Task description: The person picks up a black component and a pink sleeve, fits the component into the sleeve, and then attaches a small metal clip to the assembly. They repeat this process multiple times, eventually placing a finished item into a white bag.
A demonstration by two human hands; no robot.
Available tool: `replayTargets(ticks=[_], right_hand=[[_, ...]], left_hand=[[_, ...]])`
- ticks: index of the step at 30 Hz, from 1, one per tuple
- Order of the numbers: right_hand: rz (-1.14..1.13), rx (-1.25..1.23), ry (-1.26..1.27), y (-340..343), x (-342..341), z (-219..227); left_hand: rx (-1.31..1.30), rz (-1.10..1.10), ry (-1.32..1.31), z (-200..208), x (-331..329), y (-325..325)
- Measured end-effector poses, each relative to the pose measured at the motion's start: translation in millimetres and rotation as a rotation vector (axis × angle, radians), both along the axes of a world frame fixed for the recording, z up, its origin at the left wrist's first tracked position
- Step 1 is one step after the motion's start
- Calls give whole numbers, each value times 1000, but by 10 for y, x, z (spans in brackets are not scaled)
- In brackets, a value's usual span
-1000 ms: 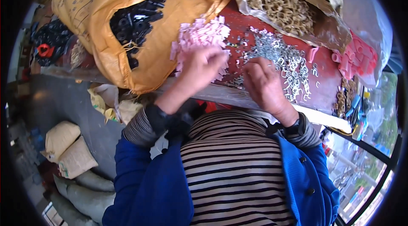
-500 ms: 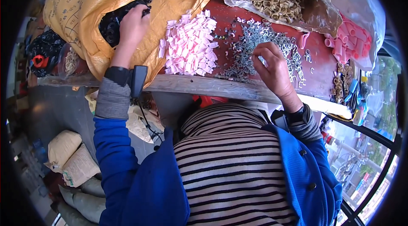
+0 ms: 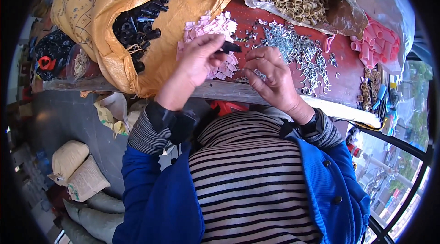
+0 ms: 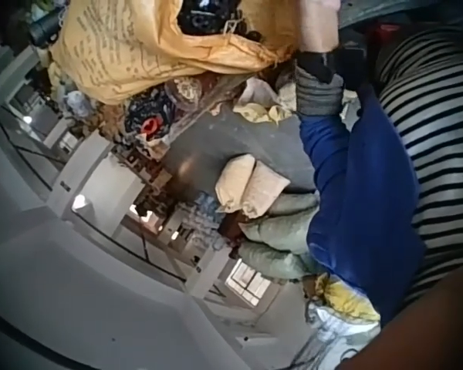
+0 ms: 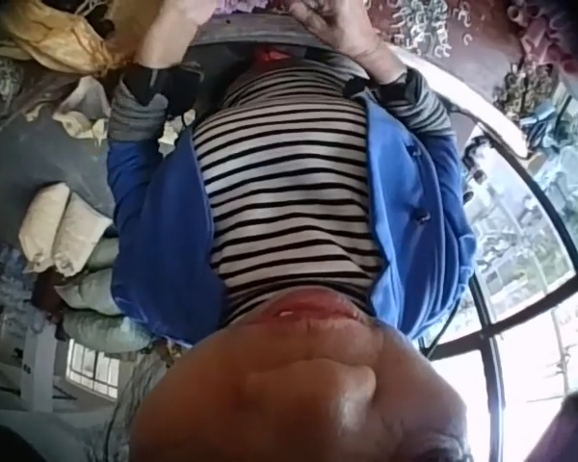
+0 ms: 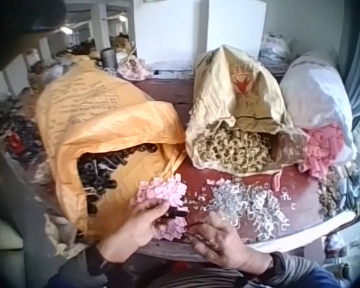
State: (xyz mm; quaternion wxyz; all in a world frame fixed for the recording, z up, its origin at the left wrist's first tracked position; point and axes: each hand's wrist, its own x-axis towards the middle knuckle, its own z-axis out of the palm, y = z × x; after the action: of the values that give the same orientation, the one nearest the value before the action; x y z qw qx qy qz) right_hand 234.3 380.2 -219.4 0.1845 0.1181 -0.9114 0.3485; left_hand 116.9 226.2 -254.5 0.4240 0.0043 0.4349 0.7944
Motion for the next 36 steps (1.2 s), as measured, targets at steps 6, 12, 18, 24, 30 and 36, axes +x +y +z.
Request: replayTargets(ticks=[6,12,18,24,30,36], right_hand=[[19,123,162,-26,-81,-74],[31,124,154,35,-74,-62],[-14,202,163,98,-43,-24],[-29,163,148,84,15,-35],[-13,120,108,117,20,-71],[24,203,36,130,10,-66]], left_hand=[[-18,-227,-203,-72,210,176],[217,-195,-391,-93,136,137],[79,-265,-136,35,316,115],[18,-183,13,173,459,141],[110,-248,-155,60,413,65],[3,-214,-95,41,463,77]])
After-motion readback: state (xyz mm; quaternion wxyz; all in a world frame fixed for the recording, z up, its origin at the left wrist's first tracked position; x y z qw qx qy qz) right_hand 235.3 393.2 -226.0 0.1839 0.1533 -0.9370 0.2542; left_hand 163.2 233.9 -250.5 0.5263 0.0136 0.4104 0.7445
